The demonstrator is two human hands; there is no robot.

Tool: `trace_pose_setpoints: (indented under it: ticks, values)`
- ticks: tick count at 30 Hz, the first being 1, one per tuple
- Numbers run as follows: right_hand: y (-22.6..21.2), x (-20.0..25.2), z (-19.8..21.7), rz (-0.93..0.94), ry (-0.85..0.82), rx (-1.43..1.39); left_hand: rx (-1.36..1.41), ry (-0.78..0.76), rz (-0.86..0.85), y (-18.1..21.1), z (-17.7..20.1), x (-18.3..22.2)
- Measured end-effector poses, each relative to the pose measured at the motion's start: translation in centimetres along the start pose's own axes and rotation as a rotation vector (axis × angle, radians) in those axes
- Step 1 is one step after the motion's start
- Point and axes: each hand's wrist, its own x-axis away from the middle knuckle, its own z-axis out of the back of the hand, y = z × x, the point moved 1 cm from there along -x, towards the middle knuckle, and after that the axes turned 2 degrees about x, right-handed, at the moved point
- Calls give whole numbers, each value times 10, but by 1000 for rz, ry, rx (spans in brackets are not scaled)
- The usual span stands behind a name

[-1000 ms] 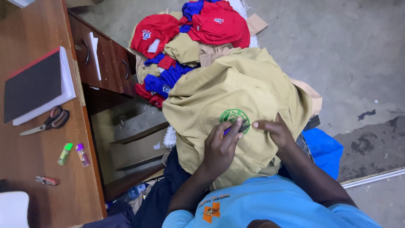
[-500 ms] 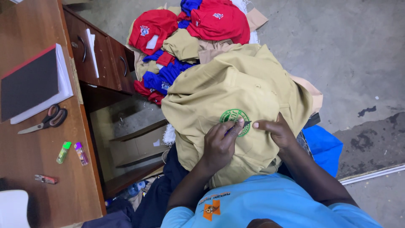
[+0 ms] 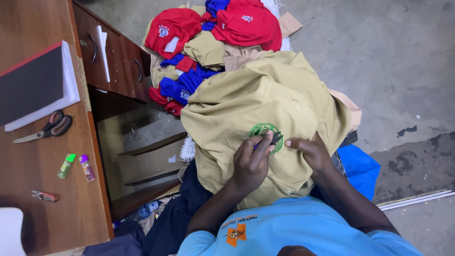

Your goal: Inspecting a tan hoodie and trimming loose threads from the embroidered logo using a thread nipper

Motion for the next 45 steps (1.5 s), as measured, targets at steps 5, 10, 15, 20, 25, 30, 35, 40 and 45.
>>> trace_pose_setpoints:
  ticks: [5,10,15,20,25,30,35,40,45]
  values:
    - [-11,3,-1,70,1,52,-17,21,-39,0,-2,-2]
    - [-11,0,1,68,-20,65,-22,25,-37,-3,-5,-1]
    - [0,-7,11,23,-21,110,88,35,41,-5,4,-2]
    - [64,-38,94,-51,59,61,494,-79,358,-4,28,-7]
    - [-48,24,-7,248,113,525,437,-171,337,1,17,25]
    - [-53,70,-16,820,218,1118,448,-144,368,8,13,28]
    - [-21,54,-10,662,119,1417,460,-112,373,6,13,31]
    - [-28,54,-11,546,-33,1251,229,-109,234,2,17,40]
    - [-30,46,2,416,-171,995,119,-87,150,9,20,34]
